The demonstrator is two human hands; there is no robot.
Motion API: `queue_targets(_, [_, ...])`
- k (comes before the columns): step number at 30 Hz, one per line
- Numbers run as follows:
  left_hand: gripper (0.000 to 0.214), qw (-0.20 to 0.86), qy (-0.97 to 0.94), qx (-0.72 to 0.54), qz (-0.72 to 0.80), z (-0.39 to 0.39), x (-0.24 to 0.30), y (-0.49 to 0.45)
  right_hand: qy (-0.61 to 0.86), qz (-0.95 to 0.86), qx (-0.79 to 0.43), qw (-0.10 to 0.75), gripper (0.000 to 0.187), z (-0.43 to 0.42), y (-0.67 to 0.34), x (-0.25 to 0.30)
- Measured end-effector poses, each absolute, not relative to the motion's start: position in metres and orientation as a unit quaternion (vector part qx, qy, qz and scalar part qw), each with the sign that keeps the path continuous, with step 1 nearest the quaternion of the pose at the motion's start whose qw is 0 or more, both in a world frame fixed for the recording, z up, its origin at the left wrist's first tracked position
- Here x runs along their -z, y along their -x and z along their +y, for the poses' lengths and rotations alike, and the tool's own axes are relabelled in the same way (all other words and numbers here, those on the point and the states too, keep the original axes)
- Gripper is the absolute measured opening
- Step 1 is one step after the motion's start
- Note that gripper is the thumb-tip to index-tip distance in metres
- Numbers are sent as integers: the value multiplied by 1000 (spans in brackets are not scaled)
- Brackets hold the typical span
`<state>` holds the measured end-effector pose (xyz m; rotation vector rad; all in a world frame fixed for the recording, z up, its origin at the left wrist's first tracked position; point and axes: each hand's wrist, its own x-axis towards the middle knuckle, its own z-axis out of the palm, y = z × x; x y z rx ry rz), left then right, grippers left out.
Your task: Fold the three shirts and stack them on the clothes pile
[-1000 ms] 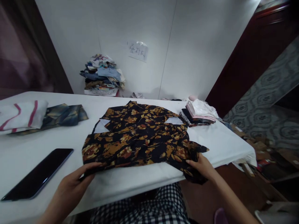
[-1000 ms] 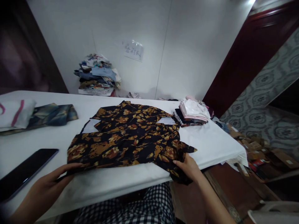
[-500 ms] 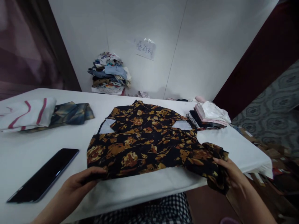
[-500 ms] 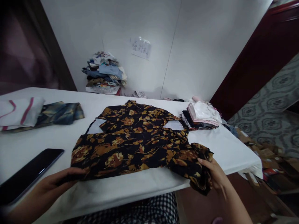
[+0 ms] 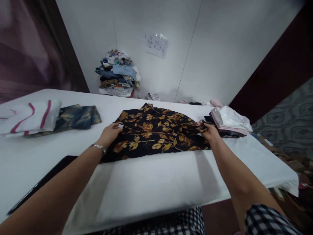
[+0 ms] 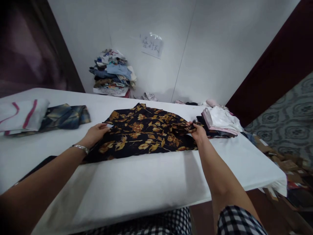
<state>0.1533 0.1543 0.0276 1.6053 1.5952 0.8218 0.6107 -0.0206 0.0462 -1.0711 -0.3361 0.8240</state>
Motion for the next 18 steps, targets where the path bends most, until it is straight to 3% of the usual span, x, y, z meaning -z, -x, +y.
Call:
queue_targets(4, [48, 182, -790, -283, 513, 124, -6, -157, 495, -120, -378, 773, 22, -26, -612, -35])
queue_targets(9, [55, 122, -906, -153, 375, 77, 17, -167, 469, -157, -322, 807, 19, -34, -617, -56])
queue_targets(13, [56, 188, -879, -93, 428, 76, 16, -174, 461, -269, -187, 825, 19, -22, -605, -91])
queue_targets(16, [50, 274, -830, -216, 434, 71, -3, -189, 484, -335, -171, 790, 14, -13, -568, -106])
queue_targets(18, [50, 393, -764, -291, 422, 60, -19, -203, 519, -424, -196, 716, 25, -10, -531, -110])
